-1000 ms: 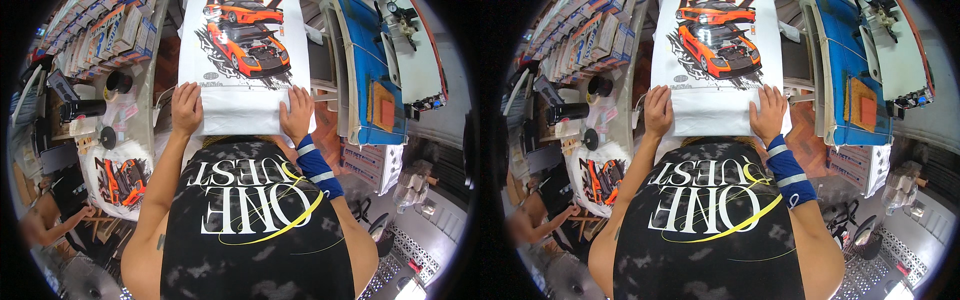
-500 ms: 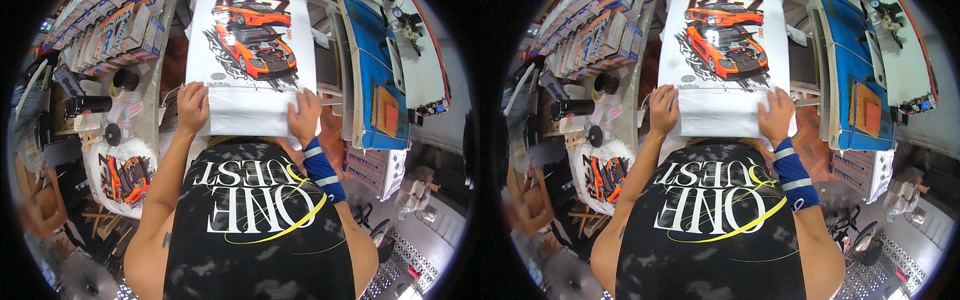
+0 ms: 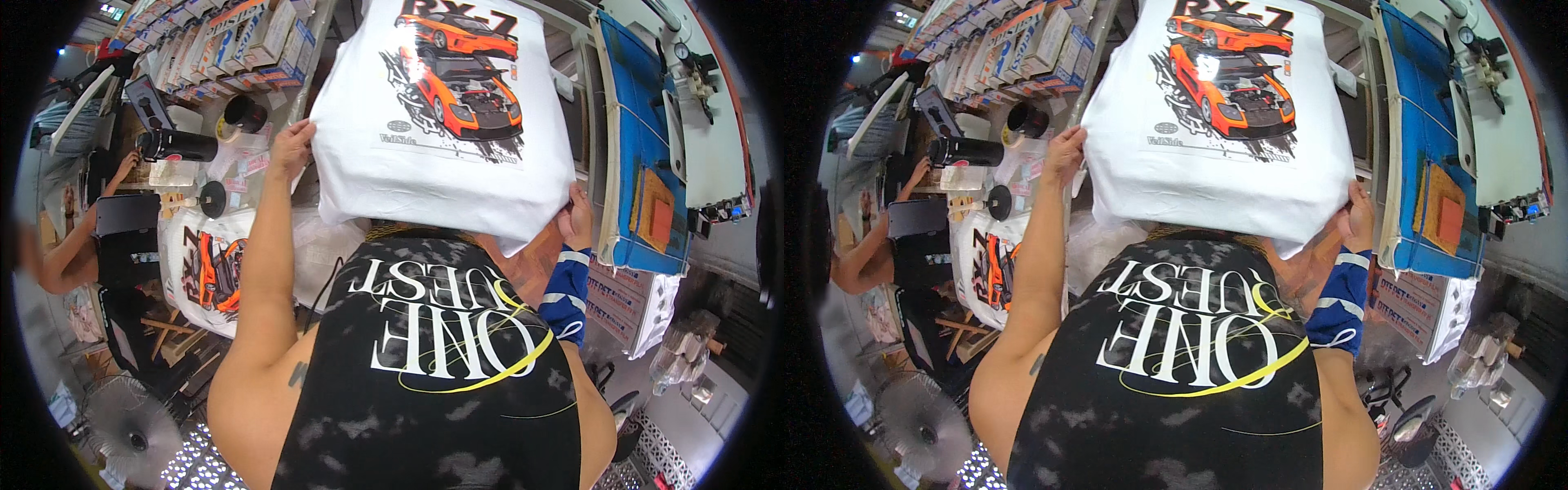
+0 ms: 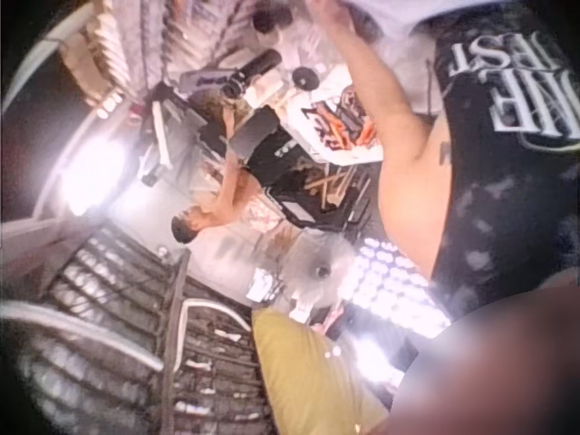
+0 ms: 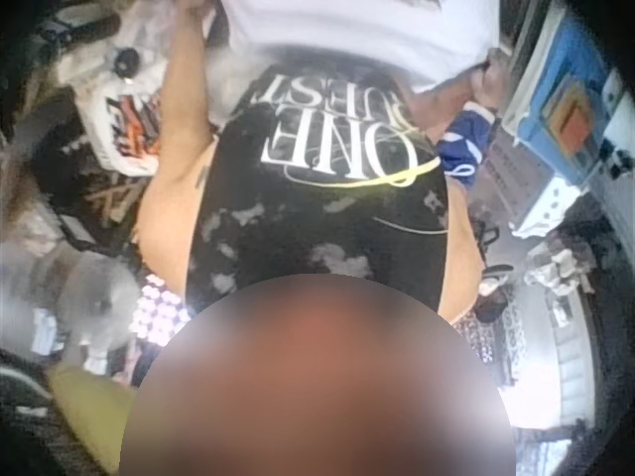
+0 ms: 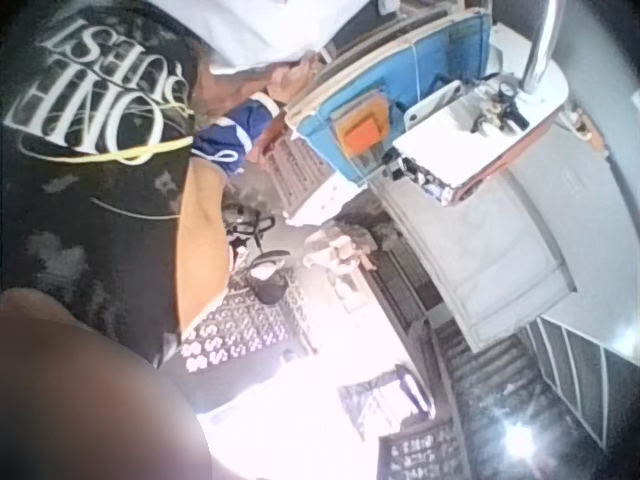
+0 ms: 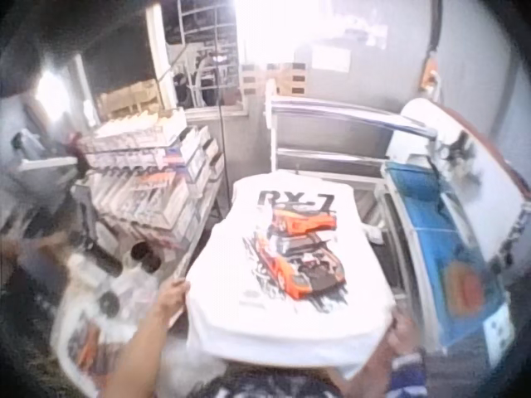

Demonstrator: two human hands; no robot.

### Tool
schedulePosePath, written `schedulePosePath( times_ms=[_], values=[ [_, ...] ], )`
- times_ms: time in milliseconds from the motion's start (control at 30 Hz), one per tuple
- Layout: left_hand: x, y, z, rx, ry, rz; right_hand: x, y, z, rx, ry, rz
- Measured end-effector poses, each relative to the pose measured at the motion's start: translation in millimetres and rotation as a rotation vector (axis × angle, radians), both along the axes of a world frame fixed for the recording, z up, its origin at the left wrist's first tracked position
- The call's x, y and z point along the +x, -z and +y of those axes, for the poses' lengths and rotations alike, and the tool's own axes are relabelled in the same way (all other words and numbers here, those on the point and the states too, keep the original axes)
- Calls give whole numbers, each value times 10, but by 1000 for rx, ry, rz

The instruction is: The person places a white t-shirt on a heat press, aligns and applies a printed transfer, then uses the heat press to adhere the design. They repeat the process with another t-shirt, applying a smaller logo transfer to the collar area.

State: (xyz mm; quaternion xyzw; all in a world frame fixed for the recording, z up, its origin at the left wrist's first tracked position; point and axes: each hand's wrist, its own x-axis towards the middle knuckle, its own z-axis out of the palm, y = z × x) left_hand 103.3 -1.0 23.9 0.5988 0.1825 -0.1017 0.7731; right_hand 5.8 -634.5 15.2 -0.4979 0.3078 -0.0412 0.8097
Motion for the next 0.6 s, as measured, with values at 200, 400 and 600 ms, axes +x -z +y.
schedulePosePath(
  times_ms=[200,400,600],
  values=[
    [68,-50,114,-50,121,29,-14,175,-84,-182,5,-114],
    [-243,112,222,283,313,89,-193,-473,596,-1115,-43,75],
    [-1126,1000,316,1388,251,137,-242,-2114,281,-1939,66,-641]
  ],
)
